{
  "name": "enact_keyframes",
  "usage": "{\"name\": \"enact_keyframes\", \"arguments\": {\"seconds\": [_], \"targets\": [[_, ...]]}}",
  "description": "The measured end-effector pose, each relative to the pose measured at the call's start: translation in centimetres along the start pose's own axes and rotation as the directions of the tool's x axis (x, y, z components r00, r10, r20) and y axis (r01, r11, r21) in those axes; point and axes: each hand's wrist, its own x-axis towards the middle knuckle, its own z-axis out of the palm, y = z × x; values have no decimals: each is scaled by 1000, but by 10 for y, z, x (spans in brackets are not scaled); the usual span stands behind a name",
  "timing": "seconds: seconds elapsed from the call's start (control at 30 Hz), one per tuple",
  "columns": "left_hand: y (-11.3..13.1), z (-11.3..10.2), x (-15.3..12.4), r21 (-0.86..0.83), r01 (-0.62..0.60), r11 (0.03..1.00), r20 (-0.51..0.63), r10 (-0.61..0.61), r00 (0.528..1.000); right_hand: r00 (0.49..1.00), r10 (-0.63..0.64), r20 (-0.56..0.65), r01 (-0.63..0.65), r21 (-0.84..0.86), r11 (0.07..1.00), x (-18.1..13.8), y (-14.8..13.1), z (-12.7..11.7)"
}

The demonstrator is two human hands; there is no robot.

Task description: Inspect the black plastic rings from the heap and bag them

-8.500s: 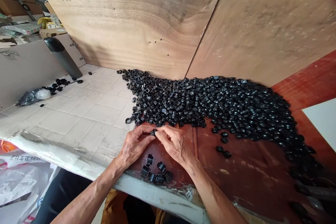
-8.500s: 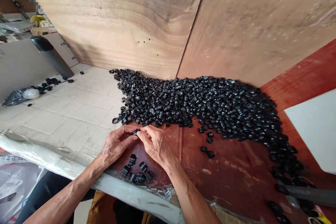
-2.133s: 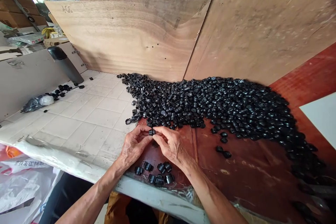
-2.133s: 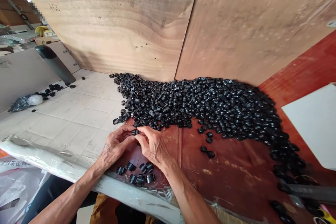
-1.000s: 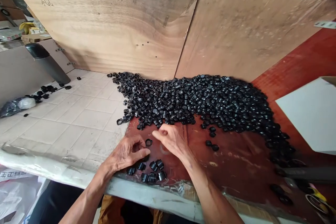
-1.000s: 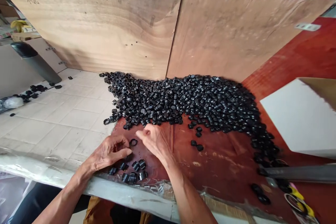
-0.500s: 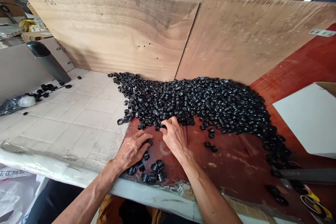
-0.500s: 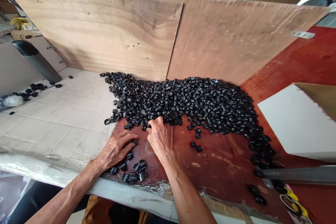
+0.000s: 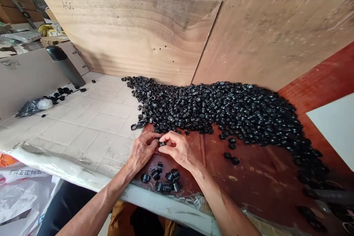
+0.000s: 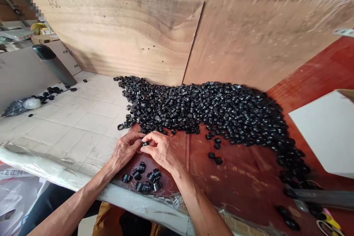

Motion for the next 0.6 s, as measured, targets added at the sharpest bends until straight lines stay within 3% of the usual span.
{"name": "enact_keyframes", "arguments": {"seconds": [0.17, 0.3, 0.47, 0.6], "targets": [[0, 2, -1, -129, 31, 991, -16, -34, 999, 997, -69, -30, 71, 76, 995, -2, -1, 4], [-1, 1, -3, -39, -1, 999, -86, -3, 996, 993, -106, -55, 109, 47, 993, -2, 0, 5], [2, -3, -5, -17, -67, 998, -22, 66, 998, 982, -155, -108, 155, -9, 988, 2, 8, 8], [6, -4, -4, -234, 38, 971, 62, -24, 998, 974, -175, -143, 172, -31, 985, 1, 8, 7]]}}
